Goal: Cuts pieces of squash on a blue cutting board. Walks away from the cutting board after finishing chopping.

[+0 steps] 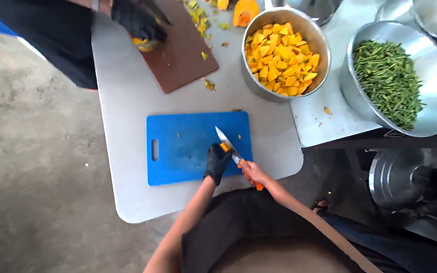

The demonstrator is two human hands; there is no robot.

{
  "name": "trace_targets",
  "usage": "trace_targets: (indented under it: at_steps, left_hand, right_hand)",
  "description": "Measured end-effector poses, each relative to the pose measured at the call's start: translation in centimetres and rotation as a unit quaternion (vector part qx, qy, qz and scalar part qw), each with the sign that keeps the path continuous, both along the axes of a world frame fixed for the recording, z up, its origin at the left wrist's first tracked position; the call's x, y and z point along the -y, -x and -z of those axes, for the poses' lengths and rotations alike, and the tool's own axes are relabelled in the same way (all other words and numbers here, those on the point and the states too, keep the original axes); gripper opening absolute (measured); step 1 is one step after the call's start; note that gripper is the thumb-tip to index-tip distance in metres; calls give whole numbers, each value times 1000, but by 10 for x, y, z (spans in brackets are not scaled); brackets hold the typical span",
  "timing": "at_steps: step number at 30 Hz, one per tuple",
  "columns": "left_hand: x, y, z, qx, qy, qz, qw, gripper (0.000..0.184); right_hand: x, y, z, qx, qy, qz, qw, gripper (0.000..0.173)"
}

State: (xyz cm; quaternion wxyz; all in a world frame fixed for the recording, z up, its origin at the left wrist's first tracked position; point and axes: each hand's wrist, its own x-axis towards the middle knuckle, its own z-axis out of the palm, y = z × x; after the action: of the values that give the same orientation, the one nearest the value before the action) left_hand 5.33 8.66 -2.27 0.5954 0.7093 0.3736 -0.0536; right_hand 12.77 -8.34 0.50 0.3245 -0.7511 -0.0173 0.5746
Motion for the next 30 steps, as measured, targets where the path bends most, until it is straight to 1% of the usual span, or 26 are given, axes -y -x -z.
trace_targets:
  at_steps: [2, 4, 5, 8, 10, 11, 12, 13, 14, 16, 17, 18, 19, 22, 24, 26, 28, 30]
  left_hand:
    - [15, -6, 10, 65, 94, -83, 990, 54]
    - [22, -13, 6, 93, 173, -137, 971, 48]
    - [24, -16, 4, 100, 192, -157, 964, 45]
    - [24, -20, 2, 108, 208, -208, 950, 40]
    - [24, -22, 0, 101, 172, -218, 955, 38]
    - [24, -24, 1, 97, 126, -205, 966, 37]
    - [24, -24, 3, 88, 61, -172, 979, 37]
    - [22, -25, 5, 74, -14, -116, 990, 39]
    - [20, -29, 2, 42, -75, -56, 995, 46]
    - [20, -42, -2, -47, -136, 42, 989, 70]
    - [22, -49, -1, -93, -167, 79, 978, 75]
    - [23, -55, 2, -129, -198, 108, 966, 72]
    - [25, -59, 4, -148, -215, 120, 958, 64]
    - [27, -60, 5, -152, -228, 126, 953, 46]
    - [25, -56, 4, -119, -212, 95, 965, 39]
    - [28, -61, -5, -71, -168, 43, 982, 39]
    - [39, -84, -26, -33, -122, 18, 992, 40]
    - [54, -128, -52, 31, -71, 11, 997, 42]
  right_hand:
    - [0, 1, -6, 12, -10, -20, 1000, 44]
    - [2, 3, -8, 26, -30, -36, 999, 44]
    - [4, 4, -7, 31, -40, -39, 998, 44]
    - [13, 4, -6, 23, -52, -36, 998, 45]
    - [20, 2, -10, 15, -64, -18, 998, 43]
    - [24, 1, -12, 12, -73, 3, 997, 42]
    - [29, 0, -15, 6, -81, 29, 996, 41]
    - [34, -2, -17, 5, -91, 57, 994, 40]
    - [39, -5, -19, 6, -99, 81, 992, 40]
    - [51, -13, -21, 14, -102, 111, 988, 40]
    - [59, -17, -21, 20, -99, 116, 988, 40]
    - [68, -21, -22, 24, -95, 117, 988, 40]
    - [78, -25, -22, 27, -88, 121, 988, 41]
    - [111, -35, -21, 31, -59, 150, 986, 40]
    - [135, -39, -17, 34, -47, 179, 982, 39]
    - [158, -45, -15, 41, -48, 212, 975, 37]
    - [178, -54, -15, 46, -44, 243, 968, 37]
    - [195, -67, -14, 44, -33, 266, 962, 38]
